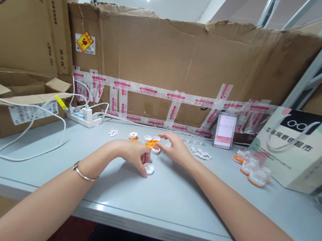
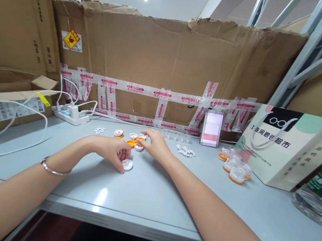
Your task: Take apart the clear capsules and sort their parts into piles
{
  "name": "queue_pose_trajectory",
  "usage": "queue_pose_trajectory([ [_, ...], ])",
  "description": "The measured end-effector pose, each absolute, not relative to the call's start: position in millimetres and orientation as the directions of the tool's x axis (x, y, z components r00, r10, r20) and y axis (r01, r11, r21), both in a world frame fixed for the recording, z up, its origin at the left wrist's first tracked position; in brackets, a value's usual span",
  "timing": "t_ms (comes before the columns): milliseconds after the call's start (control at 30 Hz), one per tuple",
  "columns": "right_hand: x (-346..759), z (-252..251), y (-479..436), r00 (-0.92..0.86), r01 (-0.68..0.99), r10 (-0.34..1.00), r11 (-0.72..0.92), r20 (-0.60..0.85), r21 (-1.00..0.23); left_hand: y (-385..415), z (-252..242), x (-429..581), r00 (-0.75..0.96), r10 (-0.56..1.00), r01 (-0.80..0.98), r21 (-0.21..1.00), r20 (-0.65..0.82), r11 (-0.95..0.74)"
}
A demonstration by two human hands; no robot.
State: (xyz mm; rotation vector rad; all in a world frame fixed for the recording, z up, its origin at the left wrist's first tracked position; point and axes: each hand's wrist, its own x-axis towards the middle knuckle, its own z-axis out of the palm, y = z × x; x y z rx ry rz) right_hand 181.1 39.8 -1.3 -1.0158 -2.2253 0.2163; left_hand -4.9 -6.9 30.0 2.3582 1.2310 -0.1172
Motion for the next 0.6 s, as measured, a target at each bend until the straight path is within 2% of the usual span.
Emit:
queue_pose_trajectory([
  [133, 185, 18, 26, -0.584, 0.536, 0.725, 0.682, 0.364, -0.498, -7, 33, -8, 0.614, 0.745, 0.775, 0.383, -0.262, -0.503],
  [300, 185, 23, 14, -0.775, 0.479, 0.622, 0.695, 0.113, -0.536, -8, 37, -9, 0.641, 0.752, 0.738, 0.395, -0.158, -0.546],
  [433, 179, 18, 9, -0.832, 0.456, 0.553, 0.711, 0.026, -0.535, -7, 33, -7, 0.673, 0.725, 0.708, 0.414, -0.147, -0.573],
  [600, 177, 12, 11, -0.835, 0.469, 0.551, 0.711, 0.001, -0.523, -6, 29, -1, 0.676, 0.720, 0.716, 0.370, -0.158, -0.592],
])
